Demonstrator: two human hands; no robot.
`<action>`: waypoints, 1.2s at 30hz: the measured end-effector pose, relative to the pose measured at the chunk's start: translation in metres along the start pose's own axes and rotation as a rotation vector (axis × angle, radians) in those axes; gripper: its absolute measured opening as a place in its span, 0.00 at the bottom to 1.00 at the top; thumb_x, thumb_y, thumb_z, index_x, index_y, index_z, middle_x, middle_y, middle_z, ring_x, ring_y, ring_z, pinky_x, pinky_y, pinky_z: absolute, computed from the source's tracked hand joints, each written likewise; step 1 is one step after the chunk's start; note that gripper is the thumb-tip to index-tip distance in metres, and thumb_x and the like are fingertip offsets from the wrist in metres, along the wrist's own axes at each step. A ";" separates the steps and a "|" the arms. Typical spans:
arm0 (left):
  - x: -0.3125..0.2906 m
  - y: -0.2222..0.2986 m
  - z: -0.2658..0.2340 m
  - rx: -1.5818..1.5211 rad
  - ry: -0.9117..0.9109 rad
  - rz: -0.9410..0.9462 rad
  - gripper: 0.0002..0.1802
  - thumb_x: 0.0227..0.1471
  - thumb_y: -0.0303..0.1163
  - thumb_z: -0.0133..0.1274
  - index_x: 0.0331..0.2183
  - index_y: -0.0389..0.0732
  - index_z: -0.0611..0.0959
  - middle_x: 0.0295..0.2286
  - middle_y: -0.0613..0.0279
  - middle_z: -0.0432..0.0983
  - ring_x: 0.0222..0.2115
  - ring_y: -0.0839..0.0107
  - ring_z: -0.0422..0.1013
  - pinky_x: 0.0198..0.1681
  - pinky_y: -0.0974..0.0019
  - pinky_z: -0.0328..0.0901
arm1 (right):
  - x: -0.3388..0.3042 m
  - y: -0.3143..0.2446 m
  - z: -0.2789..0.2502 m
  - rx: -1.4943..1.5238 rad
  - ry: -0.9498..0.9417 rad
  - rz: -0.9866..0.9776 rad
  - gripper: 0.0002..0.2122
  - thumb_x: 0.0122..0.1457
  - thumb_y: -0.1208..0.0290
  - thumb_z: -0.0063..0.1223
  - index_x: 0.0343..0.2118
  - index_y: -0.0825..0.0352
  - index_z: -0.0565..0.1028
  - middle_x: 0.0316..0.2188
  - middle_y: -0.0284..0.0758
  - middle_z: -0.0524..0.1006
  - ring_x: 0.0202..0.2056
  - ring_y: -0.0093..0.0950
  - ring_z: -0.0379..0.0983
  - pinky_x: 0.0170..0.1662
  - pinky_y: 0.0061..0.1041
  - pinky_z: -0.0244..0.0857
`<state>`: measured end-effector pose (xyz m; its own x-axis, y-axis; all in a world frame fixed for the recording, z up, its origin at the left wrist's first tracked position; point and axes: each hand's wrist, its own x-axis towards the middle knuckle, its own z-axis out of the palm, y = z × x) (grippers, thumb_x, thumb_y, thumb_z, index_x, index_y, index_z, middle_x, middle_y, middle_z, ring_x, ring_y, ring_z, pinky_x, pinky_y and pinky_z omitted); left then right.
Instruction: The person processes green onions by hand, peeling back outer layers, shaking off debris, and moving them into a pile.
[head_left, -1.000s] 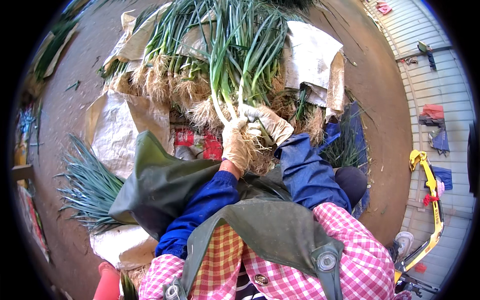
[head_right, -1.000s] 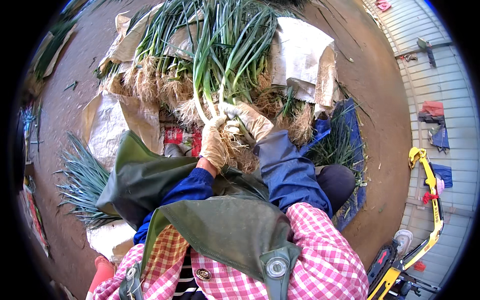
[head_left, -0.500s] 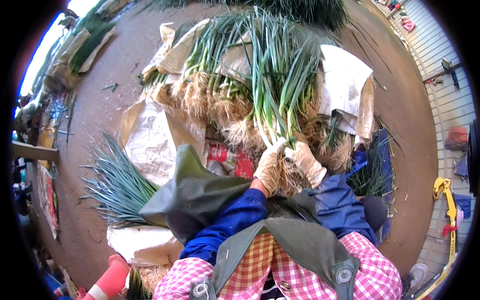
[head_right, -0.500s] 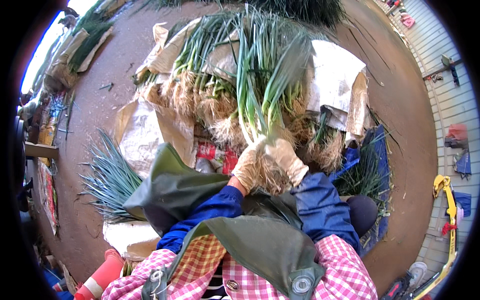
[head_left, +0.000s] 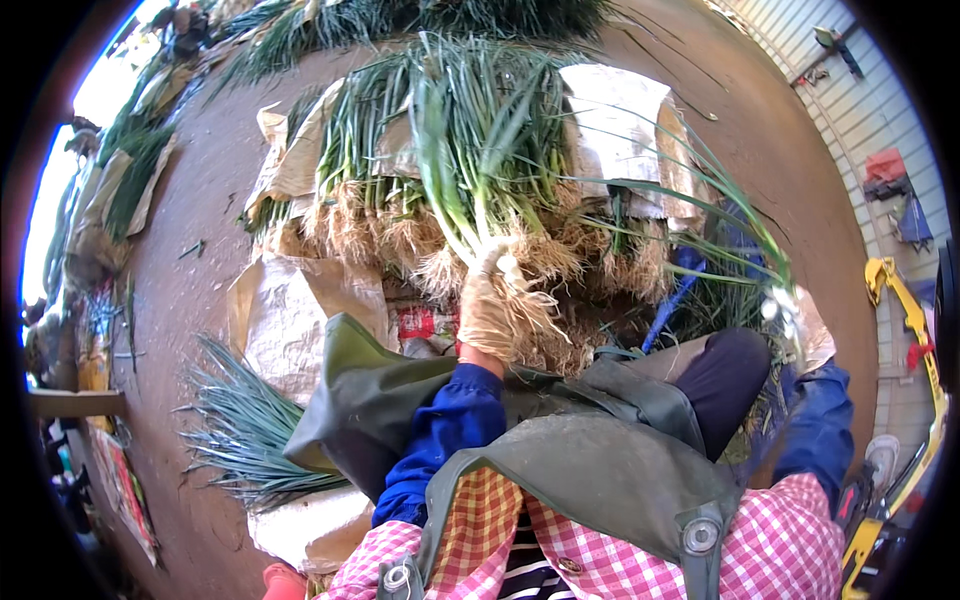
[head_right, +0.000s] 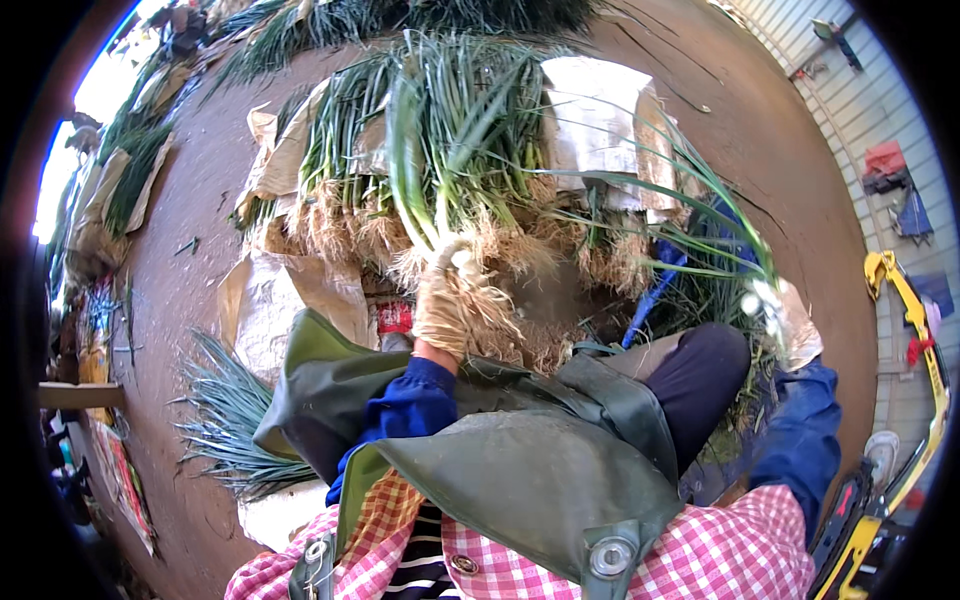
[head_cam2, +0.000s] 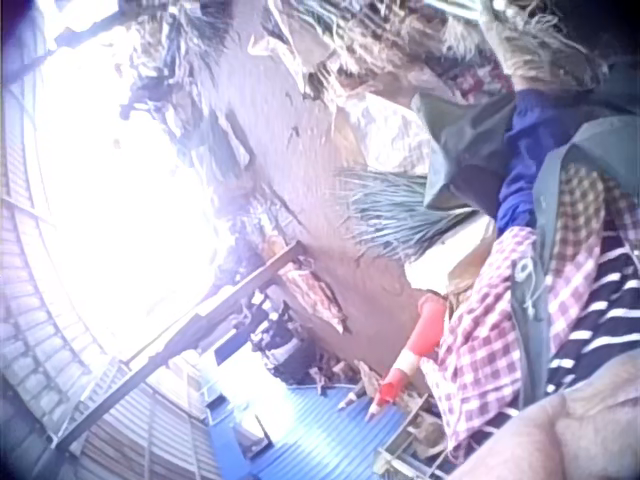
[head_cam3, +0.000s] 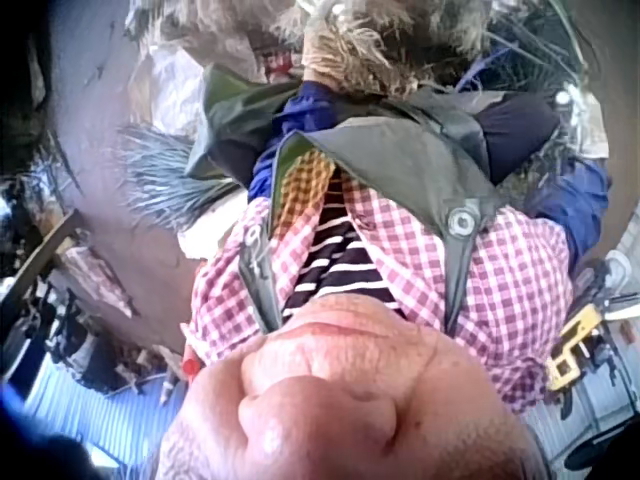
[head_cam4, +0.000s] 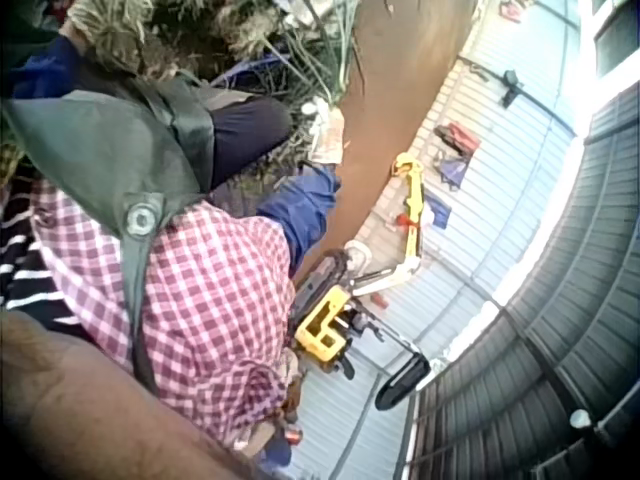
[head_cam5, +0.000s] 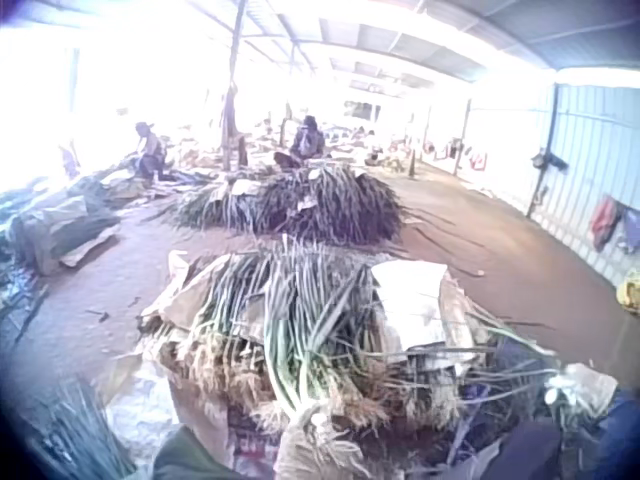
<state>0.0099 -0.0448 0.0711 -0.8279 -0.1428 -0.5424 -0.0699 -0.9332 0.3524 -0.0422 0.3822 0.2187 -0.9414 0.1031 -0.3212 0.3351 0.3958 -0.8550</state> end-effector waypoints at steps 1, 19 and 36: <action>0.007 0.002 0.000 -0.036 -0.082 0.024 0.09 0.51 0.37 0.57 0.34 0.45 0.78 0.18 0.74 0.67 0.15 0.82 0.64 0.15 0.75 0.62 | 0.033 0.052 -0.091 -0.359 -0.040 0.225 0.10 0.55 0.66 0.55 0.38 0.65 0.77 0.22 0.29 0.73 0.25 0.21 0.69 0.28 0.23 0.62; 0.041 -0.012 -0.062 -0.049 -0.014 0.108 0.08 0.57 0.31 0.50 0.37 0.42 0.80 0.20 0.74 0.68 0.17 0.83 0.63 0.19 0.78 0.61 | 0.104 -0.045 0.459 -1.200 -0.275 -0.925 0.38 0.51 0.61 0.59 0.63 0.66 0.54 0.43 0.42 0.75 0.40 0.30 0.74 0.45 0.31 0.68; 0.032 -0.018 -0.026 -0.214 -0.085 -0.034 0.14 0.55 0.32 0.53 0.43 0.37 0.79 0.22 0.73 0.66 0.18 0.83 0.61 0.19 0.79 0.58 | 0.340 0.071 0.196 1.338 -0.059 -0.177 0.08 0.59 0.69 0.42 0.30 0.66 0.72 0.24 0.31 0.74 0.21 0.19 0.69 0.17 0.15 0.63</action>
<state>-0.0011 -0.0413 0.0278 -0.8719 -0.0906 -0.4813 0.0141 -0.9870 0.1602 -0.3311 0.2667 -0.0308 -0.9838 0.0909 -0.1545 0.0232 -0.7898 -0.6129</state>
